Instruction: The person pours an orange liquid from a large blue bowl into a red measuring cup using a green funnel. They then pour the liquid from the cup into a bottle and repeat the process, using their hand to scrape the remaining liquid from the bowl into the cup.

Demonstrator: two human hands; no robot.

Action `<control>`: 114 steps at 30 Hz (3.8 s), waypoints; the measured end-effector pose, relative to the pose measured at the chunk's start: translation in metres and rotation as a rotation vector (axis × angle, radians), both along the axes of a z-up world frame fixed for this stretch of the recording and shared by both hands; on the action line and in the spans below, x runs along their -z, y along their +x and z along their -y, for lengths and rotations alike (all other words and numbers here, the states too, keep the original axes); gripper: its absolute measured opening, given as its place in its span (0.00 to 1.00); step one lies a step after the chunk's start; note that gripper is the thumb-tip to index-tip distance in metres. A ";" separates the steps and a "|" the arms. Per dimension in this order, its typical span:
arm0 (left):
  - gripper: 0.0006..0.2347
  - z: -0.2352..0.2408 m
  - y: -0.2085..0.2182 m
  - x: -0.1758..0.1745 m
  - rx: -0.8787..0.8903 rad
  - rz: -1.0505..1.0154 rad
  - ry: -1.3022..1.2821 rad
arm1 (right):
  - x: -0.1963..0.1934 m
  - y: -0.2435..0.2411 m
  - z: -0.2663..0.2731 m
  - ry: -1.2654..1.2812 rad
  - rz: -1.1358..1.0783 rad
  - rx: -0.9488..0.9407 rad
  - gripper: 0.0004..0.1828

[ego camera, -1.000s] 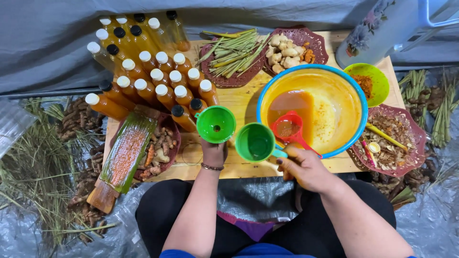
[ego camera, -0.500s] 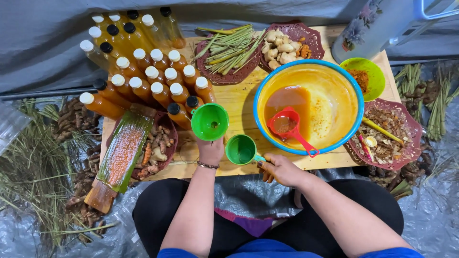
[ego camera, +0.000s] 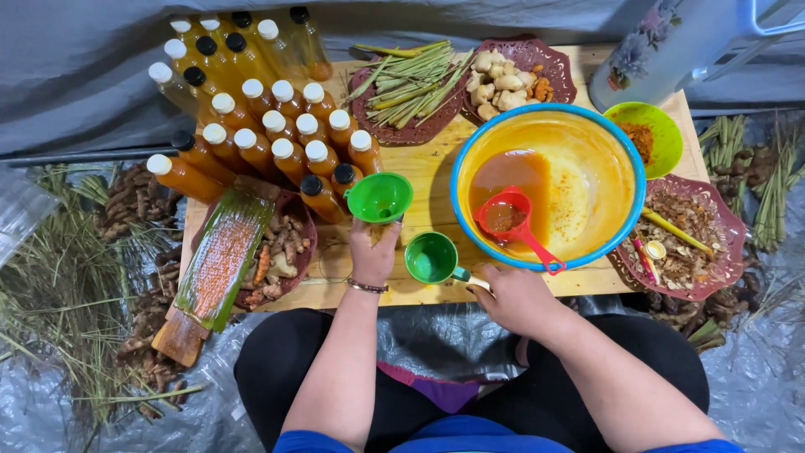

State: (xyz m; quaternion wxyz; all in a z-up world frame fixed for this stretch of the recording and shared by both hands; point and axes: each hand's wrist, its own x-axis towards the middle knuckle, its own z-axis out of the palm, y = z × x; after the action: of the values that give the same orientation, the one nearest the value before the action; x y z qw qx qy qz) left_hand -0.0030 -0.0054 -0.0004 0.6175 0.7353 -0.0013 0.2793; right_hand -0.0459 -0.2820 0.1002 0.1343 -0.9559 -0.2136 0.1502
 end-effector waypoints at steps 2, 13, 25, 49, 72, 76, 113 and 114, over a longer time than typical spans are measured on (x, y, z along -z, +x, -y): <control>0.18 -0.001 0.001 0.002 0.007 -0.006 -0.017 | -0.014 -0.001 0.007 0.066 0.063 -0.004 0.18; 0.21 0.003 -0.006 0.002 0.054 -0.007 -0.124 | -0.040 0.038 0.058 -0.041 0.658 0.027 0.20; 0.35 0.007 -0.043 -0.081 -0.050 -0.235 0.028 | 0.014 0.046 0.065 -0.186 0.590 0.031 0.18; 0.29 0.047 -0.082 -0.069 0.293 -0.867 -0.392 | -0.026 0.032 0.060 0.177 0.607 0.176 0.15; 0.29 0.057 -0.070 -0.017 0.367 -0.853 -0.527 | -0.030 0.017 0.078 0.378 0.339 0.405 0.22; 0.29 0.058 -0.069 -0.025 0.362 -0.856 -0.529 | -0.026 0.014 0.080 0.391 0.313 0.423 0.22; 0.27 0.056 -0.069 0.013 0.313 -0.841 -0.627 | -0.047 -0.032 0.012 0.729 0.518 0.059 0.17; 0.27 0.056 -0.068 0.004 0.307 -0.844 -0.636 | -0.043 -0.032 0.008 0.707 0.508 0.049 0.16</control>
State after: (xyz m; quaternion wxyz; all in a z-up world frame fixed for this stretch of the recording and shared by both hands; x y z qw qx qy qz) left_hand -0.0709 -0.0609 -0.0043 0.7898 0.5521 0.2236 -0.1463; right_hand -0.0784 -0.2901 0.1429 0.4000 -0.8625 -0.2556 -0.1755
